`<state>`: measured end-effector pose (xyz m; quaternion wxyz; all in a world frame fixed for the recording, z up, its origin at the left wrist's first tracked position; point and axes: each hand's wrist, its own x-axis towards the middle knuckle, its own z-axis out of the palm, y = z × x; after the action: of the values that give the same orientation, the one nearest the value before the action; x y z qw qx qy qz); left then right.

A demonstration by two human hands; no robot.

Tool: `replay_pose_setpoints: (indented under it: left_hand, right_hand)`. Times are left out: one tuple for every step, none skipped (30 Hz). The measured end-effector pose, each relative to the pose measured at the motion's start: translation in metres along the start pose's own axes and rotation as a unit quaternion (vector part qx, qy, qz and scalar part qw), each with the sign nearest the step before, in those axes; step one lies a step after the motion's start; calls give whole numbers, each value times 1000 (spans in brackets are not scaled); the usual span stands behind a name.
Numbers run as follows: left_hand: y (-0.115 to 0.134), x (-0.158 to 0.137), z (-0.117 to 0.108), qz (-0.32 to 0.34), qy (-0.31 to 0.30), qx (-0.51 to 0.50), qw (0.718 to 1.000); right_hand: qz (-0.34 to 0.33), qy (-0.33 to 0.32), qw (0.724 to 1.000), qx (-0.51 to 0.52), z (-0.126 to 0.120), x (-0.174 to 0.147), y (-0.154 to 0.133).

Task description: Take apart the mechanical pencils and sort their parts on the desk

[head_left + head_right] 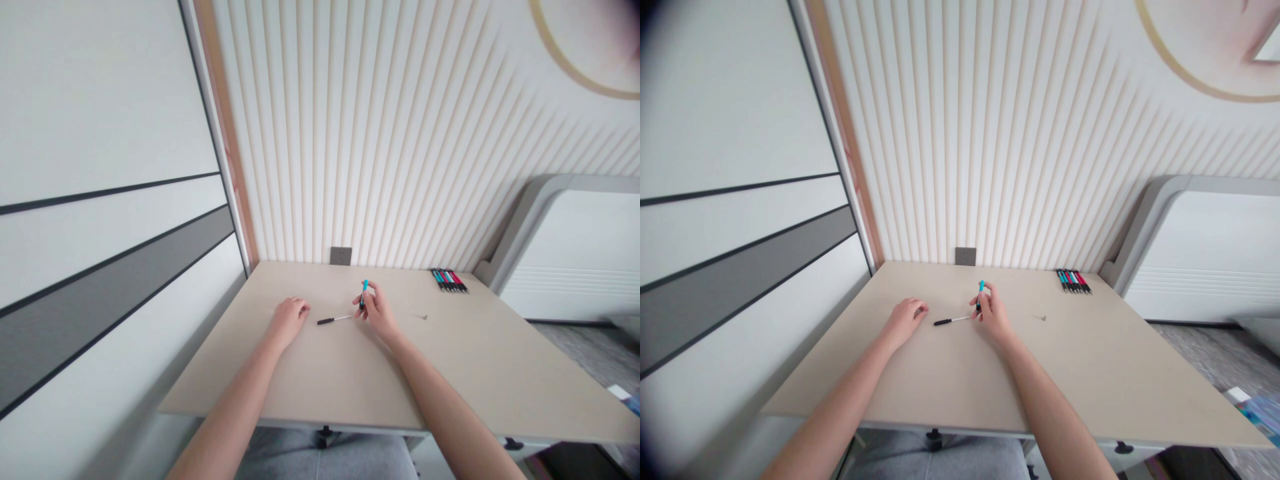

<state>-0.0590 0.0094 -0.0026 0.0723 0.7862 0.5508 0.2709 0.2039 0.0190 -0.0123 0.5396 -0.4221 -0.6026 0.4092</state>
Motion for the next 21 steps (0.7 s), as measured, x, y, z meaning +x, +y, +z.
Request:
replay_pose_setpoints:
  left_hand:
    - [0, 0, 0, -1, 2, -9, 1000]
    - [0, 1, 0, -3, 3, -21, 1000]
    - [1, 1, 0, -4, 2, -35, 999]
    - [3, 1, -1, -2, -2, -51, 999]
    - [5, 1, 0, 4, -6, -65, 998]
    - [8, 2, 0, 14, -11, -77, 997]
    - [11, 2, 0, 27, -14, -85, 996]
    - [14, 2, 1, 43, -14, -90, 995]
    - [17, 2, 2, 56, -12, -93, 994]
    - [19, 2, 3, 68, -11, -94, 993]
    - [22, 1, 4, 76, -10, -94, 993]
    - [24, 1, 4, 83, -9, -91, 992]
    - [26, 1, 5, 90, -9, -85, 992]
    - [27, 2, 4, 96, -7, -77, 992]
    - [28, 2, 4, 103, -5, -68, 992]
    - [28, 2, 4, 112, -2, -60, 992]
    - [28, 2, 3, 122, 0, -55, 991]
    - [28, 2, 3, 133, 3, -53, 990]
    - [28, 2, 2, 143, 6, -52, 988]
    - [27, 2, 2, 152, 10, -50, 987]
    - [27, 2, 2, 160, 13, -46, 986]
  right_hand:
    - [-4, -8, 1000, -18, 0, 0, 1]
    - [-12, -18, 999, -42, 0, -1, 1]
    - [-22, -30, 997, -72, -1, -1, 1]
    - [-33, -41, 993, -104, -1, -2, 1]
    - [-46, -49, 988, -137, -2, -3, 0]
    - [-60, -57, 982, -167, -2, -4, -2]
    - [-73, -66, 976, -193, -2, -5, -5]
    - [-87, -77, 970, -214, -1, -6, -7]
    - [-100, -91, 963, -231, -1, -7, -11]
    - [-112, -107, 957, -245, 0, -9, -14]
    - [-121, -122, 951, -257, 0, -10, -17]
    - [-128, -136, 945, -268, 1, -11, -19]
    - [-132, -146, 940, -278, 1, -11, -21]
    - [-136, -154, 936, -286, 1, -12, -23]
    - [-138, -161, 933, -292, 2, -12, -24]
    - [-139, -167, 930, -298, 2, -13, -25]
    - [-140, -173, 927, -302, 2, -13, -25]
    - [-140, -177, 925, -307, 2, -13, -26]
    - [-140, -179, 923, -312, 2, -13, -25]
    - [-140, -181, 920, -318, 2, -13, -25]
    - [-142, -183, 917, -324, 2, -14, -25]
